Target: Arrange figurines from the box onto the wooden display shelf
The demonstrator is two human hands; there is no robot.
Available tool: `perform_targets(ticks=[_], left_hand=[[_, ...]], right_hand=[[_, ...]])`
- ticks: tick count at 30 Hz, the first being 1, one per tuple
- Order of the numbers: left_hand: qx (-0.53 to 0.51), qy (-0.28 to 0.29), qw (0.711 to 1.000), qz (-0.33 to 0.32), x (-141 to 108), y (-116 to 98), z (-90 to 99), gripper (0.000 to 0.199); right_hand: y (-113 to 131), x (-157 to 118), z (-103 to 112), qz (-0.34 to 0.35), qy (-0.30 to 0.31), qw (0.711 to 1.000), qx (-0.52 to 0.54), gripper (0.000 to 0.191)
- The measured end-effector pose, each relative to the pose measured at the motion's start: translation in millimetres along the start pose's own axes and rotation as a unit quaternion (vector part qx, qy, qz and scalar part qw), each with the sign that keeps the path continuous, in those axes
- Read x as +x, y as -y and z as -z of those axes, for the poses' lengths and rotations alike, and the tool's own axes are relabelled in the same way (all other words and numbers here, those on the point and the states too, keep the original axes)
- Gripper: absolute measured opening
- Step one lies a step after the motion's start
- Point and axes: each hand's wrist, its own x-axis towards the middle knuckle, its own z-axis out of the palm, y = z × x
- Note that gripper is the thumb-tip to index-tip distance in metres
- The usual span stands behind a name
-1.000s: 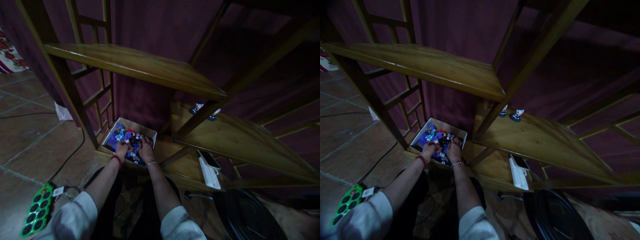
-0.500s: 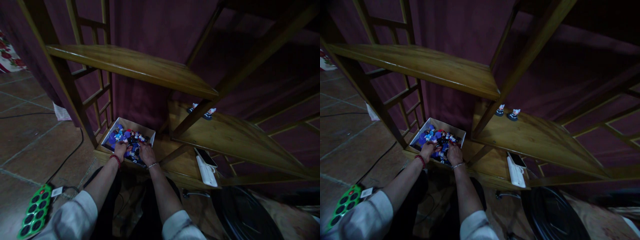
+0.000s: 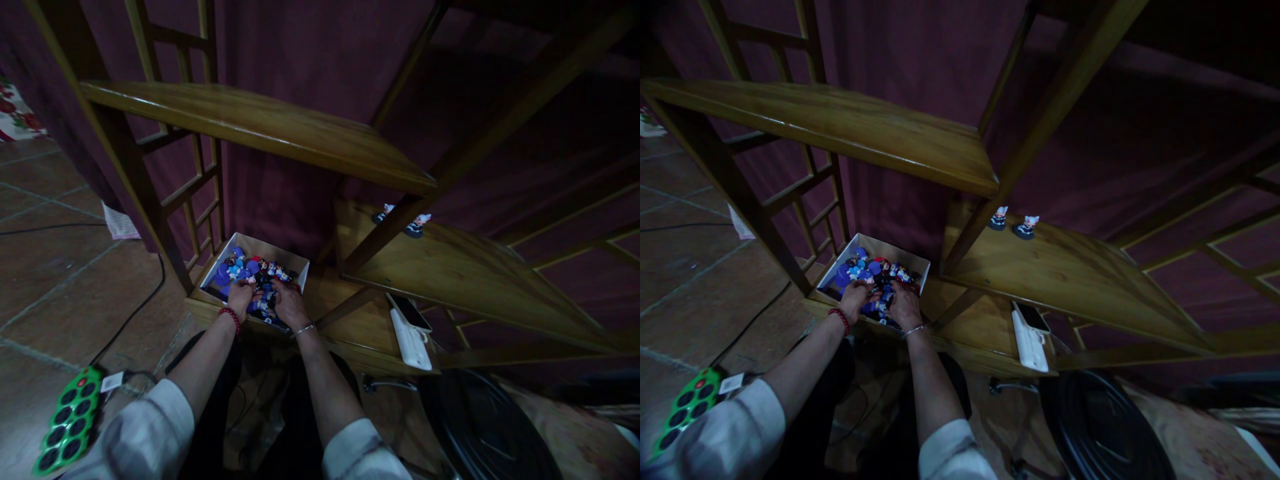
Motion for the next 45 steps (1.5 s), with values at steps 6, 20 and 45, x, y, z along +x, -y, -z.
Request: perform_targets(ticks=[6,20,45], left_hand=[[-0.022,0.026,0.999,-0.02,4,7,-0.4,0.018],[0.09,0.153,0.976,-0.127,5,25,-3.5,0.029],[0.308,-0.072,0.921,-0.229,8,2,9.6,0.02]], right_hand=[[-6,2,-6,-0.023,-0.055,0.996,0.071,0.041],[0,-1,-14,-0.021,-0.06,0.988,0.143,0.026],[-7,-13,-19,-0.029,-0.18,0.964,0.195,0.029]])
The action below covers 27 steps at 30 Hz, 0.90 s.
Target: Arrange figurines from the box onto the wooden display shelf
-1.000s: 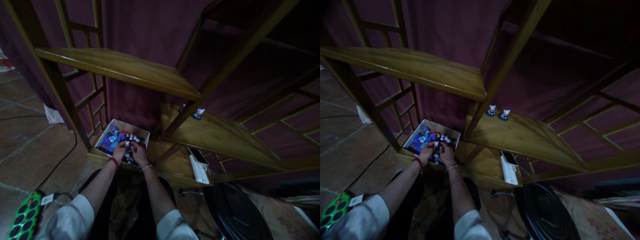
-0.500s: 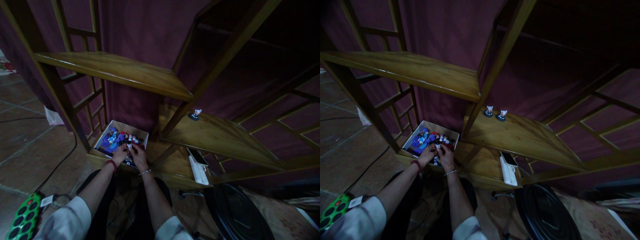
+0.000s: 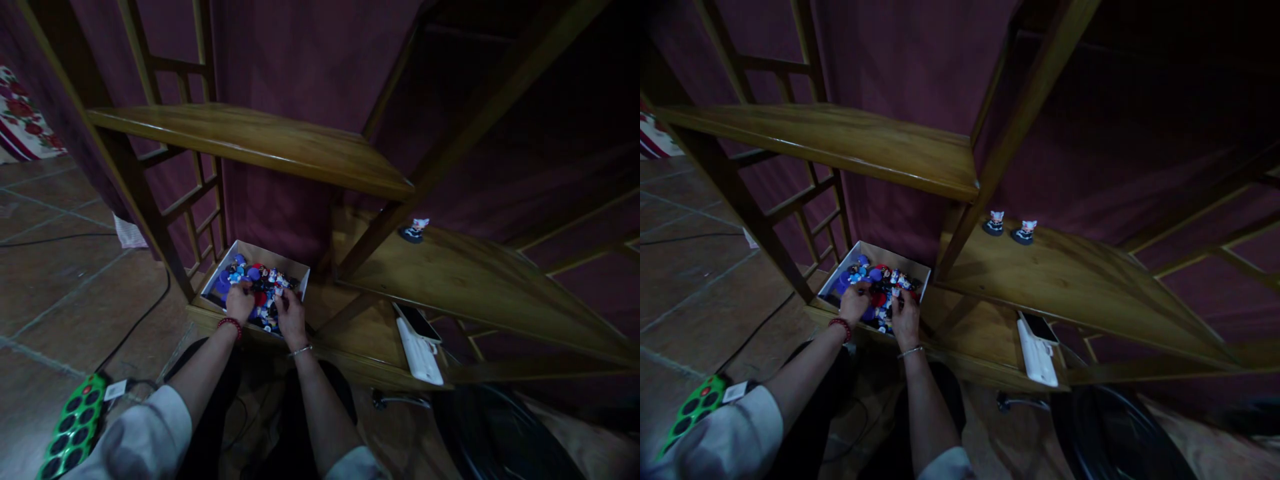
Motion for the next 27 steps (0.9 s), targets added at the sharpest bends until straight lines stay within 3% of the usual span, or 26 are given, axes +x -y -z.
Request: perform_targets(ticks=[3,8,17,23,27], left_hand=[[0.01,-0.041,0.999,0.026,9,3,5.7,0.024],[-0.02,-0.023,0.998,0.063,20,14,6.7,0.035],[-0.047,-0.003,0.997,0.055,31,19,1.1,0.045],[-0.015,0.059,0.997,0.04,23,12,-2.5,0.033],[0.018,0.07,0.997,0.009,18,5,2.8,0.031]], right_hand=[[-1,-1,-1,0.014,-0.001,1.0,0.001,0.031],[-1,-1,-3,0.022,0.002,1.0,-0.005,0.029],[2,3,-4,0.0,-0.008,1.0,0.0,0.027],[6,6,-5,-0.027,-0.003,1.0,0.008,0.028],[5,8,-7,-0.036,-0.001,0.999,0.011,0.028]])
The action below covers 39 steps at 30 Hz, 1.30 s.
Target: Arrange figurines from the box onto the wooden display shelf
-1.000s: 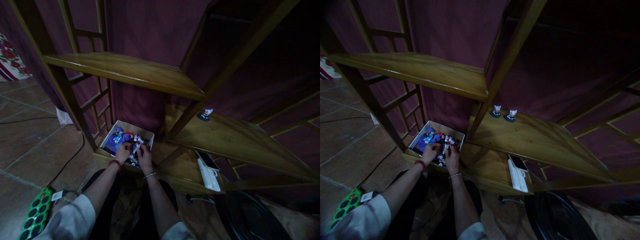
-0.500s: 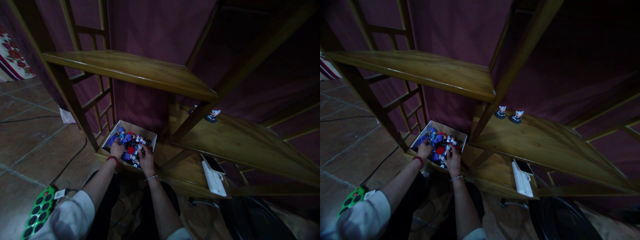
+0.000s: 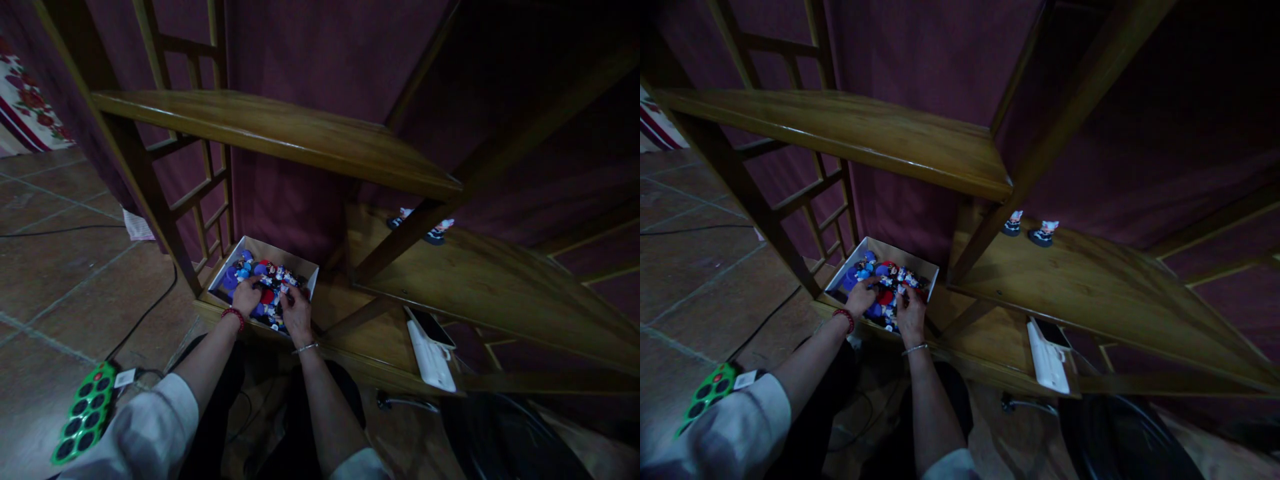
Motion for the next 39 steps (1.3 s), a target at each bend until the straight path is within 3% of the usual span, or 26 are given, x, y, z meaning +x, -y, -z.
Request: perform_targets(ticks=[3,8,13,17,21,23,31,39], left_hand=[[-0.02,0.016,1.0,-0.012,-1,-2,2.1,0.031],[-0.163,0.097,0.982,-0.007,0,-3,-2.0,0.028],[-0.191,0.096,0.976,0.047,1,0,-3.8,0.03],[-0.14,0.099,0.985,0.023,3,6,-0.7,0.033],[-0.051,0.087,0.993,-0.063,1,8,3.0,0.029],[-0.002,0.081,0.991,-0.104,-2,8,4.5,0.027],[0.176,0.082,0.966,-0.169,-8,7,7.9,0.029],[0.227,-0.027,0.958,-0.172,0,9,12.8,0.03]], right_hand=[[-1,2,-4,-0.004,-0.003,1.0,0.001,0.028],[-1,4,-7,-0.027,0.007,1.0,0.007,0.027],[-1,5,-4,-0.036,0.009,0.999,0.019,0.027],[-4,5,-2,-0.039,0.014,0.999,0.03,0.027],[-7,5,-1,-0.034,0.011,0.999,0.033,0.027],[-9,6,-1,-0.036,0.016,0.999,0.032,0.028],[-20,8,-4,-0.062,0.022,0.995,0.069,0.028],[-21,8,-3,-0.078,0.032,0.993,0.081,0.029]])
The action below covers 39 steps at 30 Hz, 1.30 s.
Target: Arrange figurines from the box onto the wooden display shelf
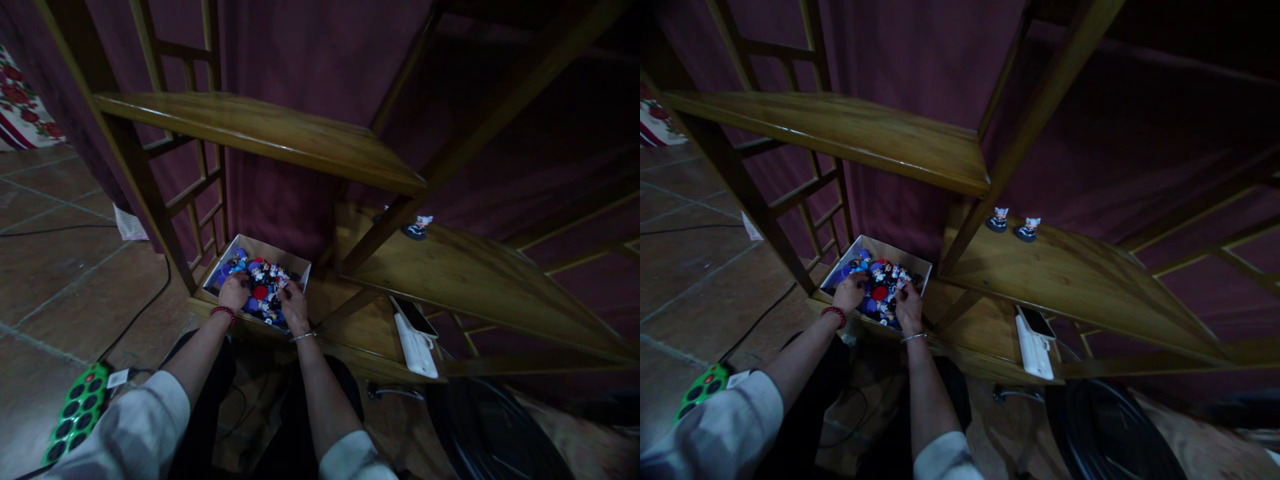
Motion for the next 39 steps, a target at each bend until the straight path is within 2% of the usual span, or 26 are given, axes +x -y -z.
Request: perform_targets(ticks=[7,12,17,22,31,39], left_hand=[[0.061,-0.072,0.995,0.03,4,8,7.7,0.028],[0.108,-0.059,0.992,-0.021,10,17,8.0,0.032],[0.167,-0.051,0.981,-0.082,11,10,1.3,0.032],[0.231,-0.043,0.969,-0.073,14,-1,-10.1,0.034],[0.271,-0.001,0.962,-0.03,30,-1,-21.6,0.043],[0.251,-0.033,0.967,-0.03,33,-1,-21.7,0.032]], right_hand=[[7,-2,2,-0.007,0.007,1.0,-0.022,0.027],[19,-4,7,-0.003,0.006,0.999,-0.046,0.026],[20,-6,9,-0.003,0.007,0.999,-0.048,0.026],[19,-9,10,0.006,0.021,0.998,-0.061,0.027],[29,-16,12,0.016,0.012,0.998,-0.062,0.024],[27,-14,11,0.012,0.009,0.996,-0.093,0.027]])
